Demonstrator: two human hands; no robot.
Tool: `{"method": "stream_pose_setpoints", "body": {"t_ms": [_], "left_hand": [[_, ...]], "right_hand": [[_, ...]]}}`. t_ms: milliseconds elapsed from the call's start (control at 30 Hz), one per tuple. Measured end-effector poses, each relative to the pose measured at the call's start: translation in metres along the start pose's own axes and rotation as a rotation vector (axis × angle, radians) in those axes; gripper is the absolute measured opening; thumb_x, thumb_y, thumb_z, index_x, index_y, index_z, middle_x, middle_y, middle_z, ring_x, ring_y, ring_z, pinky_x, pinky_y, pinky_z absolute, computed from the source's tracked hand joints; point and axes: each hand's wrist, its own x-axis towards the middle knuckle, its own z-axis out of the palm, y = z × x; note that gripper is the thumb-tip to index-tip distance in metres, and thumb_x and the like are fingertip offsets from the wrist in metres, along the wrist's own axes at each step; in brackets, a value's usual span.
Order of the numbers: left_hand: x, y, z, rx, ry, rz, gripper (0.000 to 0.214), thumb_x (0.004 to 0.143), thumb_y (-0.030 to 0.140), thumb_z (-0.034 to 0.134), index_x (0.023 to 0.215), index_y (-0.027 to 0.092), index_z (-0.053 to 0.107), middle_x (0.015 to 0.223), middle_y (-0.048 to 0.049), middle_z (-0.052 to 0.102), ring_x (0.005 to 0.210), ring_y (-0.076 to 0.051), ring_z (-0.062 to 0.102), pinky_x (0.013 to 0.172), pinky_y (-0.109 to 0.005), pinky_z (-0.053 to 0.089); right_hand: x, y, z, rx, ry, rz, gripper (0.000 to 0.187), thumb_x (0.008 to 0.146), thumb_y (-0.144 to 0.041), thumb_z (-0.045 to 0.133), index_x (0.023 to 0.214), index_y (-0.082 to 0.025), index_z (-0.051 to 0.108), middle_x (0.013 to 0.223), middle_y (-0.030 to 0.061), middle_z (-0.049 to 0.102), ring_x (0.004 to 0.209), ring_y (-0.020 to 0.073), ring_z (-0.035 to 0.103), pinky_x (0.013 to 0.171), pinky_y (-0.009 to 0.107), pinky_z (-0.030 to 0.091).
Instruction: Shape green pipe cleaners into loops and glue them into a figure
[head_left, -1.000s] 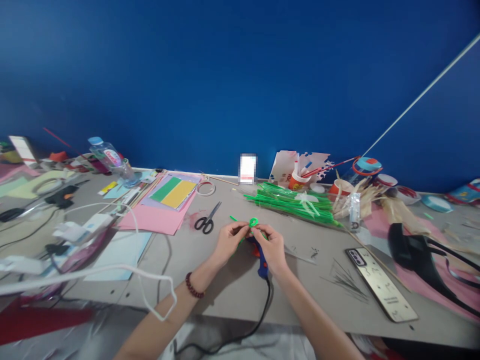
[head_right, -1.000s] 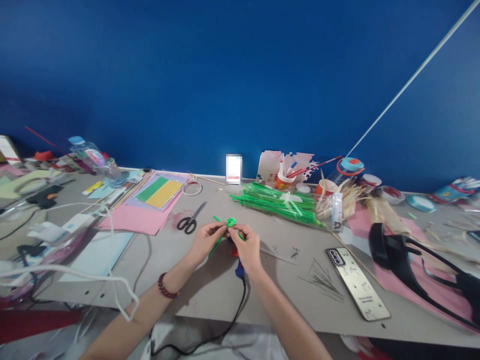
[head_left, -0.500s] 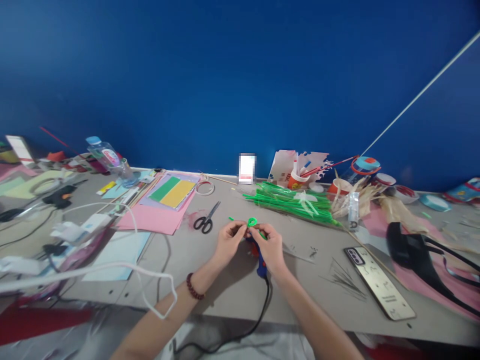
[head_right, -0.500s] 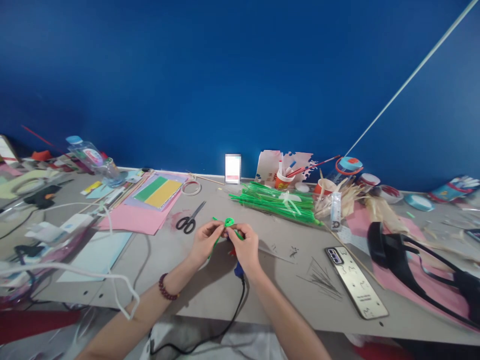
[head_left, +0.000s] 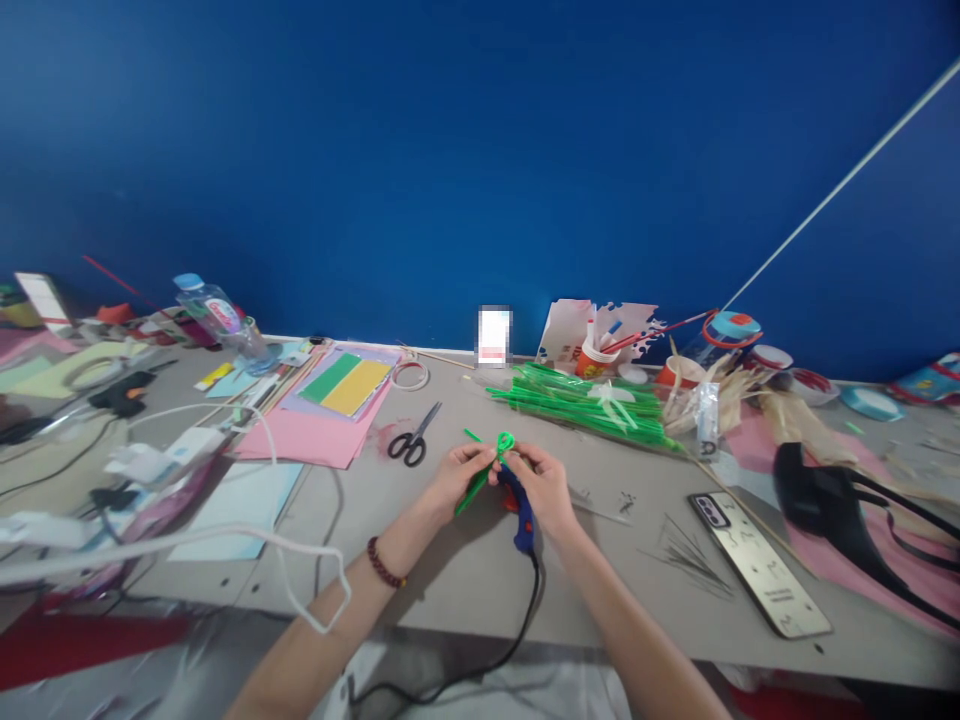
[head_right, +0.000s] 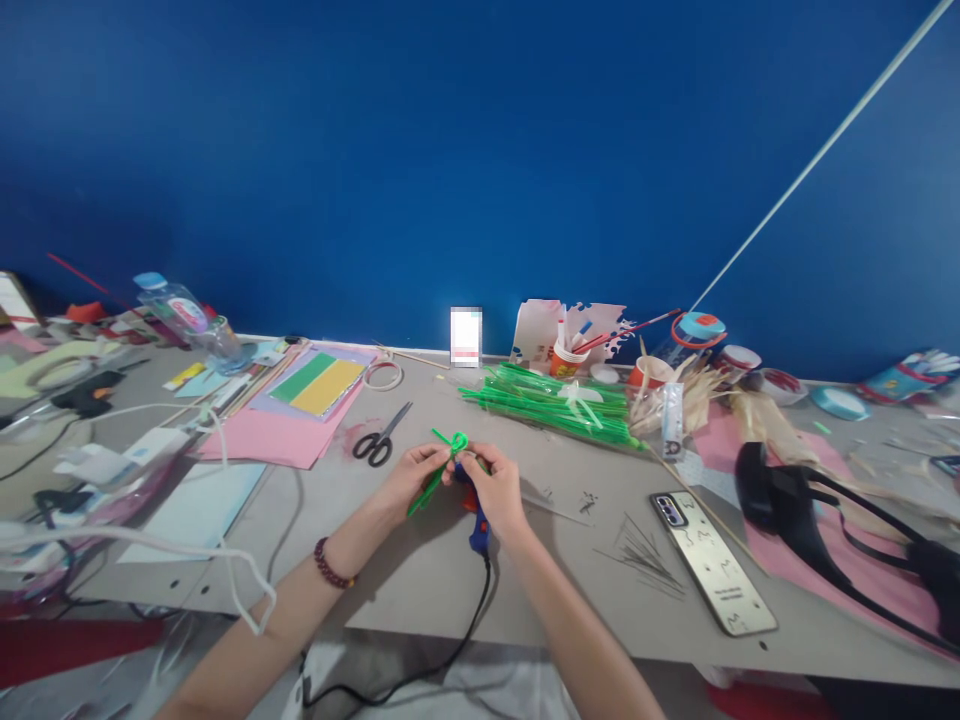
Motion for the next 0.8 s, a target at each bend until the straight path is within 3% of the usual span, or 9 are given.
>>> {"method": "stream_pose_setpoints", "body": {"t_ms": [67, 167, 300, 400, 500, 633, 800], "left_hand": [[0.0, -0.001, 0.001, 0.035, 0.0, -0.006, 0.032, 0.063, 0.039, 0.074, 0.074, 0.011, 0.064, 0.061, -0.001, 0.062, 0.048, -0.007, 0.052, 0.054, -0.022, 0.044], [-0.003, -0.004, 0.004, 0.226, 0.048, 0.092, 0.039, 0.061, 0.04, 0.075, 0.086, 0.013, 0.062, 0.068, -0.002, 0.064, 0.053, -0.01, 0.055, 0.055, -0.024, 0.046], [-0.009, -0.006, 0.003, 0.73, 0.199, 0.461, 0.027, 0.074, 0.035, 0.065, 0.094, 0.018, 0.062, 0.084, -0.0046, 0.066, 0.073, -0.016, 0.06, 0.068, -0.028, 0.048], [-0.01, -0.008, -0.003, 1.045, 0.165, 0.719, 0.018, 0.084, 0.029, 0.053, 0.094, 0.019, 0.063, 0.088, -0.0062, 0.066, 0.081, -0.017, 0.06, 0.075, -0.029, 0.046], [-0.009, -0.011, -0.007, 1.215, 0.158, 0.845, 0.018, 0.087, 0.024, 0.048, 0.097, 0.019, 0.062, 0.084, -0.0068, 0.066, 0.076, -0.017, 0.06, 0.071, -0.027, 0.045], [-0.011, -0.01, -0.003, 1.232, 0.153, 0.812, 0.018, 0.088, 0.021, 0.043, 0.09, 0.017, 0.06, 0.077, -0.0057, 0.062, 0.071, -0.016, 0.057, 0.067, -0.026, 0.042], [-0.018, 0.005, 0.01, 0.902, 0.059, 0.597, 0.023, 0.09, 0.027, 0.038, 0.08, 0.016, 0.055, 0.074, -0.0036, 0.054, 0.07, -0.014, 0.05, 0.065, -0.025, 0.039]], "right_hand": [[0.001, 0.0, -0.001, 0.066, -0.036, 0.072, 0.028, 0.069, -0.041, 0.067, 0.082, -0.016, 0.068, 0.064, 0.0019, 0.065, 0.055, 0.0147, 0.057, 0.055, 0.026, 0.045], [0.003, 0.002, -0.003, 0.046, 0.071, 0.093, 0.028, 0.065, -0.041, 0.07, 0.076, -0.015, 0.069, 0.061, 0.0011, 0.064, 0.054, 0.0137, 0.054, 0.052, 0.025, 0.043], [0.004, 0.007, -0.004, 0.028, 0.135, 0.051, 0.028, 0.065, -0.042, 0.07, 0.07, -0.015, 0.068, 0.055, -0.0013, 0.058, 0.051, 0.0111, 0.047, 0.05, 0.023, 0.039], [0.002, 0.008, -0.002, 0.045, 0.118, 0.05, 0.028, 0.064, -0.042, 0.071, 0.069, -0.015, 0.067, 0.054, -0.002, 0.055, 0.051, 0.0104, 0.044, 0.05, 0.023, 0.036], [0.001, 0.009, 0.0, 0.071, 0.114, 0.066, 0.029, 0.063, -0.042, 0.072, 0.068, -0.015, 0.066, 0.052, -0.0029, 0.052, 0.049, 0.0093, 0.041, 0.048, 0.022, 0.034], [0.0, 0.01, 0.002, 0.095, 0.069, 0.075, 0.027, 0.064, -0.041, 0.073, 0.068, -0.015, 0.065, 0.054, -0.0035, 0.052, 0.049, 0.0082, 0.039, 0.049, 0.022, 0.033], [-0.001, 0.006, 0.002, 0.061, 0.019, 0.046, 0.026, 0.066, -0.041, 0.07, 0.073, -0.016, 0.067, 0.059, -0.0017, 0.057, 0.052, 0.01, 0.044, 0.052, 0.023, 0.036]]}}
